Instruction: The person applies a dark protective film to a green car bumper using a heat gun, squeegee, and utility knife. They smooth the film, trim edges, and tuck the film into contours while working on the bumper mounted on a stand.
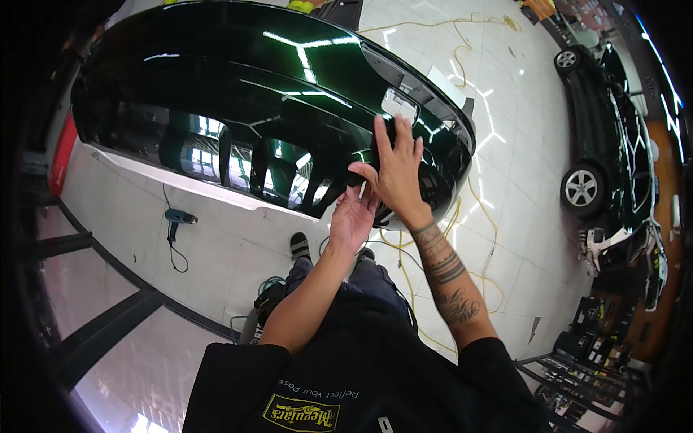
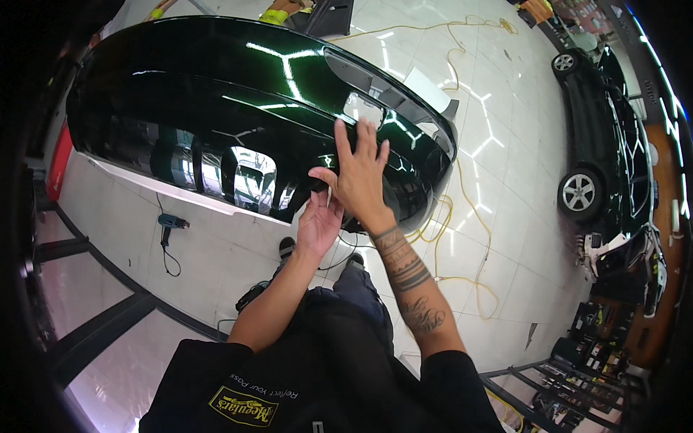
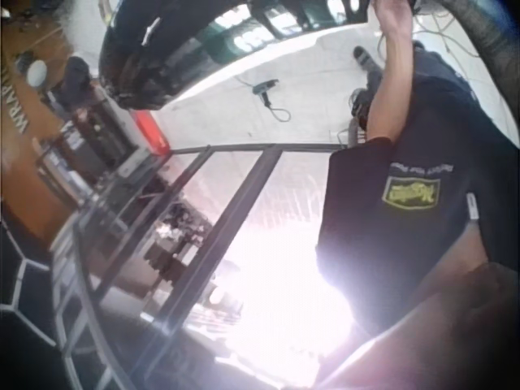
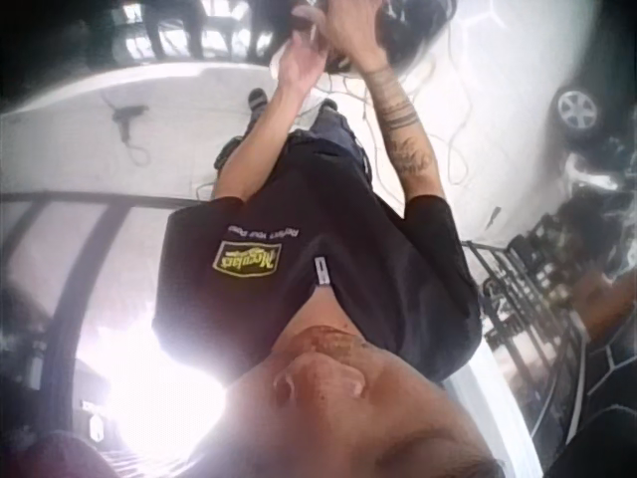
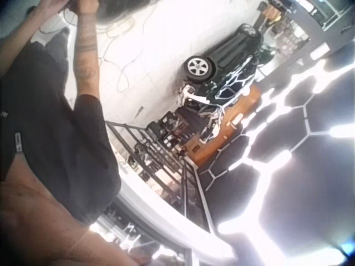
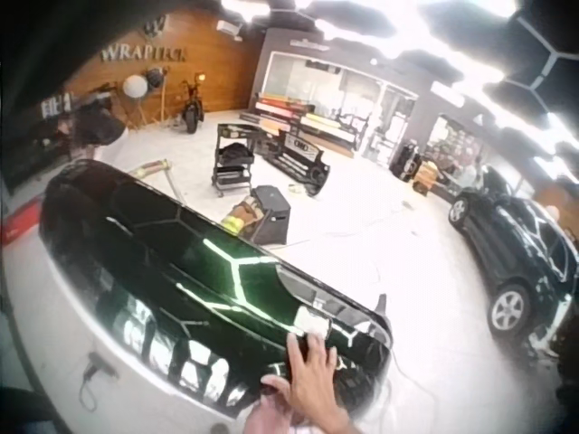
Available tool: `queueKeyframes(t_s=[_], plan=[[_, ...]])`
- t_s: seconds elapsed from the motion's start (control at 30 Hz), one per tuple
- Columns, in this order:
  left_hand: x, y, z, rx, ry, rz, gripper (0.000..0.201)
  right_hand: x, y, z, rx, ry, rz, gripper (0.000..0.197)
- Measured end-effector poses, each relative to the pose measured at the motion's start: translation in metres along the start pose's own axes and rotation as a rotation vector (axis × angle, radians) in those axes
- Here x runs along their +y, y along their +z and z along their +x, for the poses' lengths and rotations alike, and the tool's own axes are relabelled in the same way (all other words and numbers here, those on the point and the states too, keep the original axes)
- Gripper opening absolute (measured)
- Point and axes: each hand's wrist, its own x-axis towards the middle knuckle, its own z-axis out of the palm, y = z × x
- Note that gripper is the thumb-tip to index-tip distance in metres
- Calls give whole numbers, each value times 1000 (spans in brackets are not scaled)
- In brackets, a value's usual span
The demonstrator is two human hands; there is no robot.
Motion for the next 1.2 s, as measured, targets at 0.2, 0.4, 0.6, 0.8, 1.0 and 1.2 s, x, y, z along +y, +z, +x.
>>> queueKeyframes(t_s=[0.2, 0.4, 0.6, 0.8, 1.0, 1.2], plan=[[-20, -3, 8, 46, 254, -70, 6, 12, -7, 31, -48, -355, -95, 89], [-41, 3, 25, 13, 598, -74, 11, 16, 13, 47, -49, -507, -120, 85], [-49, 20, 31, 37, 719, -179, 17, 15, 5, 62, -363, -400, -56, 80], [-46, 32, 30, 188, 729, -339, 19, 7, -1, 70, -462, -336, -58, 83], [-52, 41, 28, 223, 756, -340, 18, 16, 8, 71, -384, -353, -55, 82], [-52, 9, 15, 129, 777, -130, 20, 18, -8, 83, -546, -419, 17, 93]])
